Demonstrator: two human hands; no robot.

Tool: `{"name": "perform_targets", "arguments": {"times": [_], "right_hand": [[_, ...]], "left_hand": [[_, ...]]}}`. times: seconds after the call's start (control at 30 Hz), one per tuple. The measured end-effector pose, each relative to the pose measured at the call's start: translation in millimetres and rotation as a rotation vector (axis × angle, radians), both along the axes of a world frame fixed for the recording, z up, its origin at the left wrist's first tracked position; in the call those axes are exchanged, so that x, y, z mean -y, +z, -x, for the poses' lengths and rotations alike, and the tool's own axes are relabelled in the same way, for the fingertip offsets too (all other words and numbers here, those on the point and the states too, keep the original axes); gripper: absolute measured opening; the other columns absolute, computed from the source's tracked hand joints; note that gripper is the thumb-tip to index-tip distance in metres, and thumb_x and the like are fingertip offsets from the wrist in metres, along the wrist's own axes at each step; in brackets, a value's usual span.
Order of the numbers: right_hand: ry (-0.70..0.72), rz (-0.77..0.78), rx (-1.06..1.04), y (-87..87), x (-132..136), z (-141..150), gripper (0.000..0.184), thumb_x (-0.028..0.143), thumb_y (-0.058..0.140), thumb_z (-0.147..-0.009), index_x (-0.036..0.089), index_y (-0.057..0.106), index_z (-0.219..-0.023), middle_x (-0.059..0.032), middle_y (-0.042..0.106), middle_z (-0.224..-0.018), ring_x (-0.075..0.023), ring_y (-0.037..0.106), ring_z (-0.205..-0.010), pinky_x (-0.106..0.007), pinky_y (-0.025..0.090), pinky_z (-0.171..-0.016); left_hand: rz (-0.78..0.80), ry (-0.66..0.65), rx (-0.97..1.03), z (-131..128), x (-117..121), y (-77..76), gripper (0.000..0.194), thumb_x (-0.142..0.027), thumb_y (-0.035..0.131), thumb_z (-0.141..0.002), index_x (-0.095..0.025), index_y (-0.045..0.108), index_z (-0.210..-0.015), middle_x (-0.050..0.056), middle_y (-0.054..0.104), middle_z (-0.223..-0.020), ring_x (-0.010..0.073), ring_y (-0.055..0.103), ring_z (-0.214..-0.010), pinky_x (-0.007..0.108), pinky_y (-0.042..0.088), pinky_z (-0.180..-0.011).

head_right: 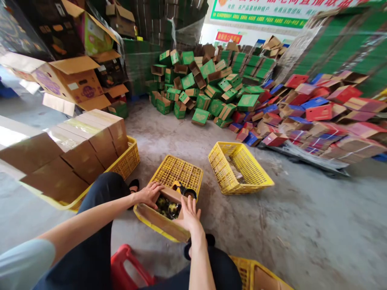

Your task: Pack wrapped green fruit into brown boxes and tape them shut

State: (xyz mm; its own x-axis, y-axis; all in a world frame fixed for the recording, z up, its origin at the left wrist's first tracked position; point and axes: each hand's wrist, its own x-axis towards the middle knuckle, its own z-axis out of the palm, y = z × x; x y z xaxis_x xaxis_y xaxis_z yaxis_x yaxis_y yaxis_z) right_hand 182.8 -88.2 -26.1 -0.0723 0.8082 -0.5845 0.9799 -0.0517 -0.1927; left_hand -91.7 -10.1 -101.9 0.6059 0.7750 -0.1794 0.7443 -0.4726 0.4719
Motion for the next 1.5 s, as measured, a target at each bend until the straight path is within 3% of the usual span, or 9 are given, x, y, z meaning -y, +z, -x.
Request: {"name": "perform_targets", "arguments": {"times": [0.2,0.4,0.57,0.87,0.97,1.07,1.23,1.37,1.5], "right_hand": [[0.022,-0.028,0.015,15.4,39.4,6.3,0.104,0.052,0.064,-0.087,0.024,0.006,-0.168,-0.0115,-0.011,-0.174,-0.0283,-0.015,-0.160,-0.059,0.004,-0.127],[0.022,0.014,0.121,7.4,86.6,16.6,0.119,0.051,0.076,-0.077,0.010,0.009,-0.166,-0.0204,-0.005,-0.173,-0.0334,-0.006,-0.161,-0.063,0.006,-0.125],[0.101,-0.145,0.187,2.7,93.0,36.4,0.121,0.031,0.089,-0.068,0.032,0.018,-0.166,-0.0139,-0.004,-0.175,-0.0363,-0.008,-0.160,-0.065,-0.001,-0.125],[0.099,-0.038,-0.064,18.1,78.5,23.8,0.089,0.049,0.082,-0.077,0.030,0.046,-0.156,-0.0103,-0.011,-0.175,-0.0348,-0.012,-0.160,-0.063,0.007,-0.125],[0.012,-0.143,-0.195,24.9,80.7,14.7,0.051,0.050,0.060,-0.095,0.027,0.061,-0.141,-0.0058,-0.006,-0.176,-0.0303,-0.005,-0.161,-0.058,0.015,-0.127],[-0.051,-0.308,-0.231,28.9,86.3,0.2,0.039,0.042,0.046,-0.103,0.025,0.071,-0.127,-0.0034,0.009,-0.176,-0.0270,0.006,-0.162,-0.049,0.021,-0.128],[-0.154,-0.406,-0.040,23.1,95.8,-32.6,0.043,0.036,0.040,-0.101,0.024,0.076,-0.120,-0.0021,0.025,-0.172,-0.0341,0.007,-0.161,-0.061,0.024,-0.126],[-0.151,-0.266,0.055,12.5,96.2,-40.8,0.053,0.034,0.038,-0.100,0.020,0.060,-0.146,-0.0067,0.032,-0.169,-0.0328,0.010,-0.161,-0.062,0.018,-0.127],[-0.153,-0.172,0.095,3.7,91.3,-30.8,0.067,0.037,0.041,-0.099,0.005,0.041,-0.157,-0.0195,0.027,-0.169,-0.0359,0.016,-0.159,-0.057,0.018,-0.128]], "left_hand": [[0.042,0.034,-0.057,-2.0,5.5,16.6,0.122,-0.066,0.087,-0.059,-0.028,0.031,-0.161,0.017,0.029,-0.167,0.0475,0.018,-0.155,0.067,0.031,-0.119],[0.017,0.072,-0.137,-6.9,12.5,24.7,0.123,-0.068,0.086,-0.059,-0.031,0.028,-0.162,0.016,0.027,-0.169,0.0488,0.013,-0.156,0.071,0.024,-0.119],[-0.047,0.102,-0.139,-10.7,23.1,26.2,0.127,-0.056,0.092,-0.056,-0.026,0.028,-0.162,0.019,0.026,-0.169,0.0489,0.008,-0.157,0.074,0.014,-0.120],[0.116,0.146,-0.052,-10.9,19.0,27.1,0.121,-0.030,0.081,-0.062,-0.020,0.019,-0.165,0.021,0.012,-0.173,0.0470,0.003,-0.158,0.065,0.023,-0.123],[0.233,0.154,0.114,13.5,8.2,29.3,0.123,-0.030,0.078,-0.066,-0.015,0.010,-0.167,0.022,0.008,-0.173,0.0418,0.010,-0.159,0.052,0.026,-0.126],[0.253,0.186,0.322,50.9,3.5,28.9,0.111,-0.032,0.070,-0.078,-0.021,0.006,-0.168,0.017,0.005,-0.175,0.0344,0.020,-0.159,0.044,0.037,-0.121],[0.018,0.348,0.293,93.9,16.8,25.9,0.096,-0.027,0.064,-0.082,-0.018,0.018,-0.166,0.015,0.022,-0.172,0.0353,0.015,-0.160,0.050,0.038,-0.121],[-0.241,0.356,0.145,87.0,33.2,25.4,0.079,-0.023,0.061,-0.084,-0.014,0.036,-0.158,0.018,0.023,-0.170,0.0408,0.015,-0.158,0.058,0.026,-0.125],[-0.192,0.285,0.115,62.5,47.6,23.0,0.043,-0.019,0.048,-0.091,-0.019,0.062,-0.132,0.015,0.057,-0.143,0.0346,0.052,-0.135,0.053,0.040,-0.118]]}}
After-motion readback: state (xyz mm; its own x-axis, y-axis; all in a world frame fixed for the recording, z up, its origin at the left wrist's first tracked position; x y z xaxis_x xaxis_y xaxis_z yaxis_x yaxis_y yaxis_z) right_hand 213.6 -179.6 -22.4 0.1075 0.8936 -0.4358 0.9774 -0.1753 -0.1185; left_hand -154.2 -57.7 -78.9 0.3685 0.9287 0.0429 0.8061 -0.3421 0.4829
